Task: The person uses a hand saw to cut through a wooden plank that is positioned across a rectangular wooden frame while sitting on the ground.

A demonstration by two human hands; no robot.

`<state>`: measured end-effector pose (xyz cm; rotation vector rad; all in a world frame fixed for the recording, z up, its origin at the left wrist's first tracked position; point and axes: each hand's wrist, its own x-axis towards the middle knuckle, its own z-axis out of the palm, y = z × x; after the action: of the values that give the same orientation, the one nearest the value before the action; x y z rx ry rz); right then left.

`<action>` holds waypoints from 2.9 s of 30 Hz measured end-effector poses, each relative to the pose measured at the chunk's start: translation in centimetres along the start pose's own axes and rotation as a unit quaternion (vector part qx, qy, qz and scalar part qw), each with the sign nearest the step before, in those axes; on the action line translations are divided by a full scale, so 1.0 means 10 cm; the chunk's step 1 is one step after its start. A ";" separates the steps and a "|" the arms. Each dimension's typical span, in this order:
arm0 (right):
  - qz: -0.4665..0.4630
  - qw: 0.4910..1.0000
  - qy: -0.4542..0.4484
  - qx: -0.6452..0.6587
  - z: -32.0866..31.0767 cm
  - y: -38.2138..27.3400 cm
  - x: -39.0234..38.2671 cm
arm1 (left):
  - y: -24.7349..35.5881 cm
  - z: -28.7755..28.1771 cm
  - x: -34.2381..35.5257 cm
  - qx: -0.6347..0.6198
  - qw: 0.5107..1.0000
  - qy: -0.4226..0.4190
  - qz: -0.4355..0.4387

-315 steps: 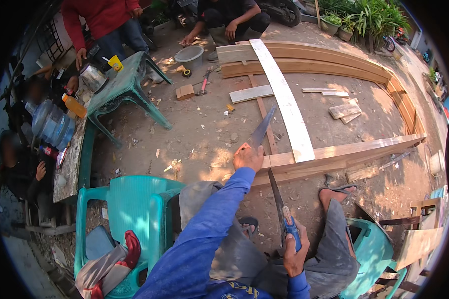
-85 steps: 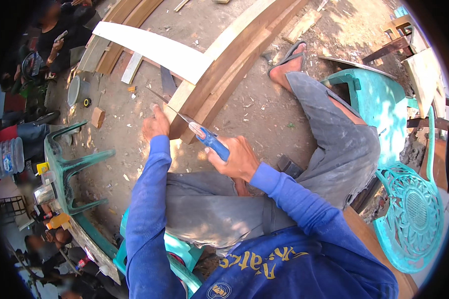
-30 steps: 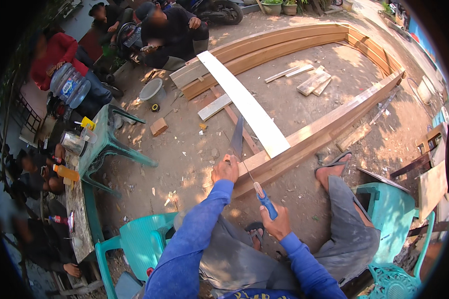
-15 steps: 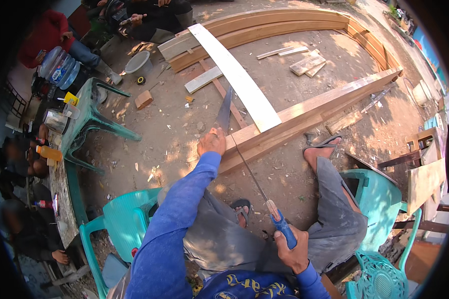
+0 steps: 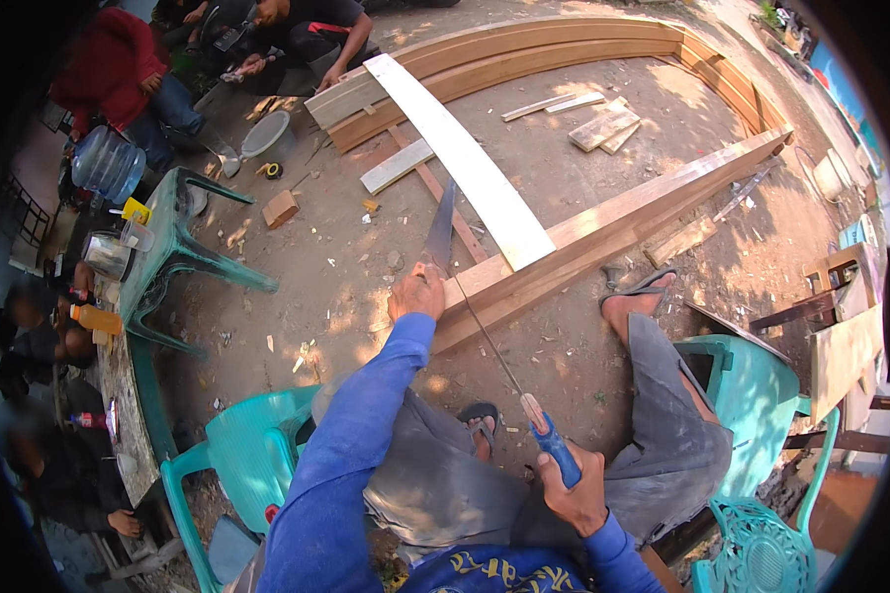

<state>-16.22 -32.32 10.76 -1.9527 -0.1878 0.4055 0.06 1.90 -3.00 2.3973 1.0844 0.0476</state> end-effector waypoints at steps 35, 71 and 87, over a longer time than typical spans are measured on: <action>-0.023 0.999 0.006 0.023 0.11 0.19 0.25 | 0.24 -0.02 -0.10 0.090 0.996 0.011 0.013; 0.007 1.000 0.000 0.024 0.47 0.13 0.94 | 0.19 0.00 -0.09 0.095 0.994 0.038 0.029; 0.012 1.000 -0.002 0.000 0.33 0.04 0.66 | 0.20 -0.02 -0.04 0.089 0.994 0.048 0.034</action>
<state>-11.35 -27.57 7.94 -1.9556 -0.1658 0.4249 1.14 0.59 -1.81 2.6145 1.0906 0.0941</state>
